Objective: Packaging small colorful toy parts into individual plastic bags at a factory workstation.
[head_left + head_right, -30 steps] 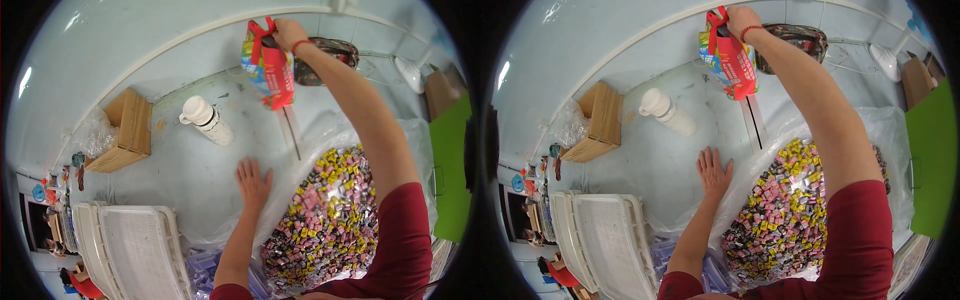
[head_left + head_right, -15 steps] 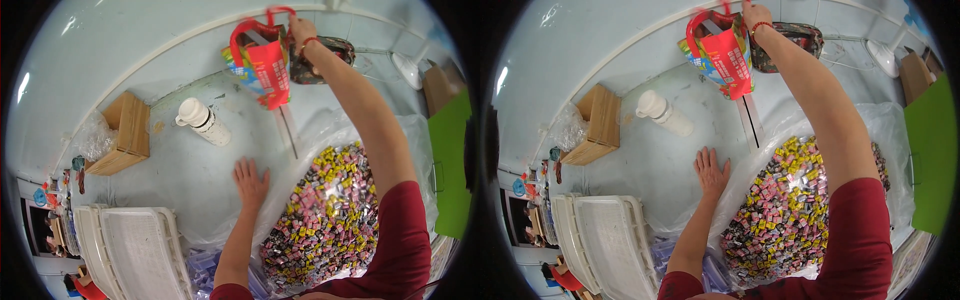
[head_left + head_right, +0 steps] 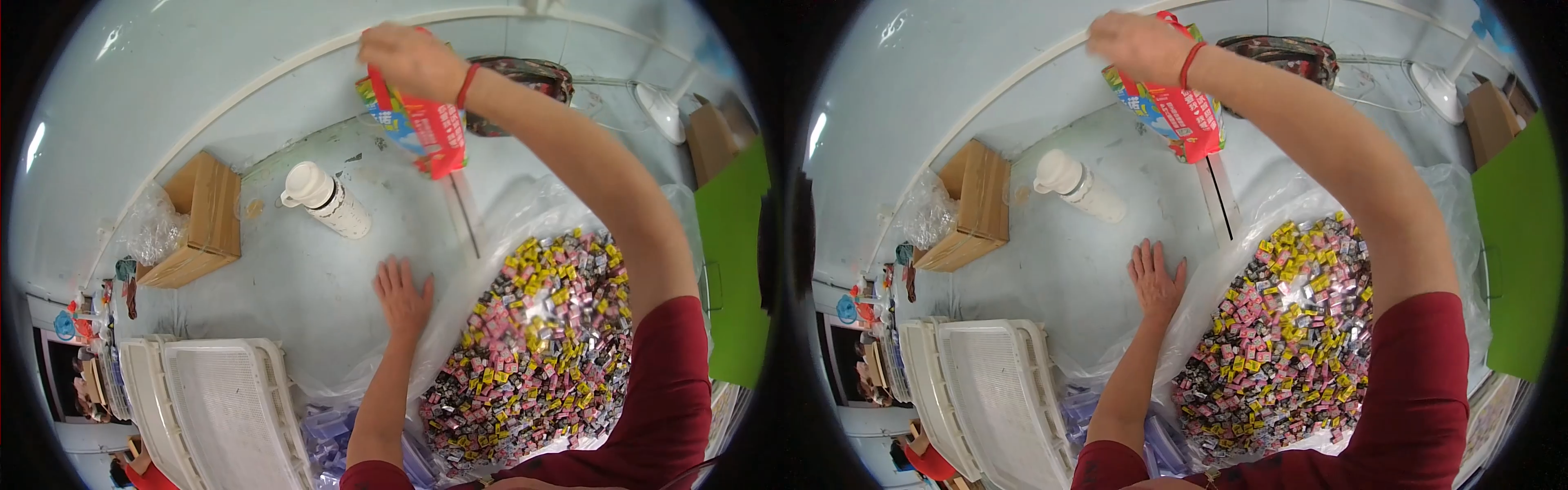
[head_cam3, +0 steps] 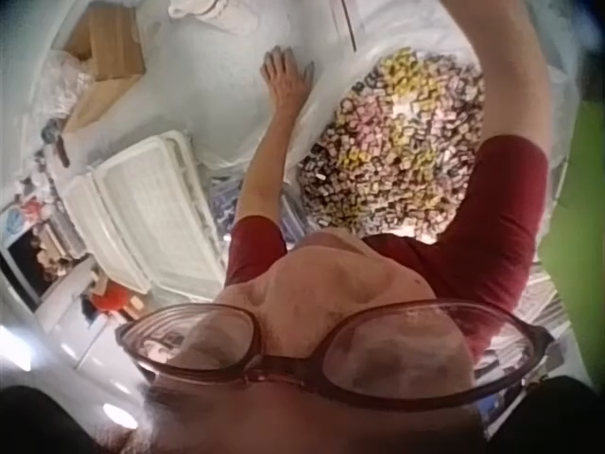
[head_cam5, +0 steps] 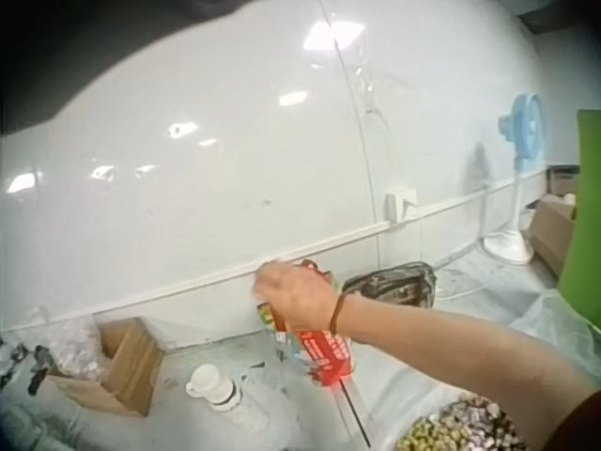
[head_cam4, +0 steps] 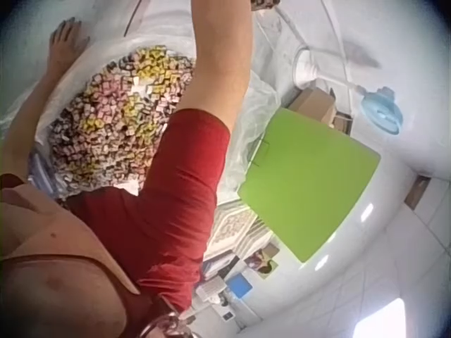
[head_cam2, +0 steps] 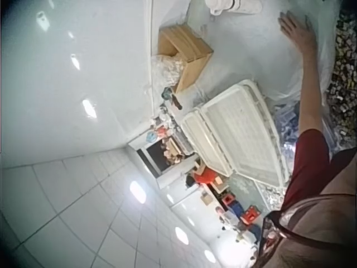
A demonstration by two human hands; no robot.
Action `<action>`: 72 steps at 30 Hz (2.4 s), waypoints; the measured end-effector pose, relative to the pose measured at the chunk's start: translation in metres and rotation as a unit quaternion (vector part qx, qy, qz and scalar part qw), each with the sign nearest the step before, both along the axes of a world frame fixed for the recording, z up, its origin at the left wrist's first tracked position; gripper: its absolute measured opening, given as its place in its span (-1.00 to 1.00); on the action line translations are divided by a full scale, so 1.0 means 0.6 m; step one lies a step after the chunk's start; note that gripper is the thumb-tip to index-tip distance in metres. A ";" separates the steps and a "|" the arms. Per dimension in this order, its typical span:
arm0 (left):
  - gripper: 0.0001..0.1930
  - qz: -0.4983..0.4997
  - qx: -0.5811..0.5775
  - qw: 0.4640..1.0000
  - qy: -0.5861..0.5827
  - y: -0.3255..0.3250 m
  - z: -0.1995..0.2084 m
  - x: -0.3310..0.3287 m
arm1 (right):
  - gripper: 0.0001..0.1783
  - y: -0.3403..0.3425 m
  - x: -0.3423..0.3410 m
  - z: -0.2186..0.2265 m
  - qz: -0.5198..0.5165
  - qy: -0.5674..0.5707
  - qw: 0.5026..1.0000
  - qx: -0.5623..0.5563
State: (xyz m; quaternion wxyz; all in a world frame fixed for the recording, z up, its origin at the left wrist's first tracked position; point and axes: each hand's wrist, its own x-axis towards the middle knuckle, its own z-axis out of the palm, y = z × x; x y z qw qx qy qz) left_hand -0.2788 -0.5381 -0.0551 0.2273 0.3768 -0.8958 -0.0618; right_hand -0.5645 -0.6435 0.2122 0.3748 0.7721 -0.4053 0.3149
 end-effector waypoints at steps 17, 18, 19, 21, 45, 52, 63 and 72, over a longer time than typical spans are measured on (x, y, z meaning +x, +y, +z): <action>-0.35 0.025 0.044 0.997 0.051 0.005 -0.008 0.004 | -0.48 -0.070 -0.195 -0.123 -0.330 -0.348 0.765 0.430; -0.35 0.017 0.051 0.997 0.060 0.007 -0.009 -0.003 | -0.46 -0.074 -0.216 -0.135 -0.276 -0.445 0.744 0.414; -0.36 0.014 0.057 0.996 0.062 0.006 -0.011 0.000 | -0.46 -0.077 -0.205 -0.141 -0.270 -0.445 0.745 0.417; -0.36 0.024 0.055 0.996 0.060 0.003 -0.015 0.008 | -0.55 -0.069 -0.167 -0.150 -0.197 -0.592 0.682 0.381; -0.29 0.010 0.199 0.978 -0.062 -0.044 -0.010 0.023 | -0.73 0.211 -0.012 0.400 -0.043 -0.602 0.705 0.373; -0.34 -0.035 0.334 0.935 -0.110 0.039 0.021 0.044 | -0.61 0.321 -0.013 0.309 -0.013 -0.447 0.780 0.438; -0.55 -0.055 0.311 0.949 -0.024 0.083 0.066 0.123 | -0.75 0.325 0.195 0.109 -0.055 -0.613 0.668 0.419; -0.47 -0.128 0.297 0.944 -0.069 0.103 -0.024 0.133 | -0.73 0.280 0.140 0.094 -0.003 -0.347 0.879 0.327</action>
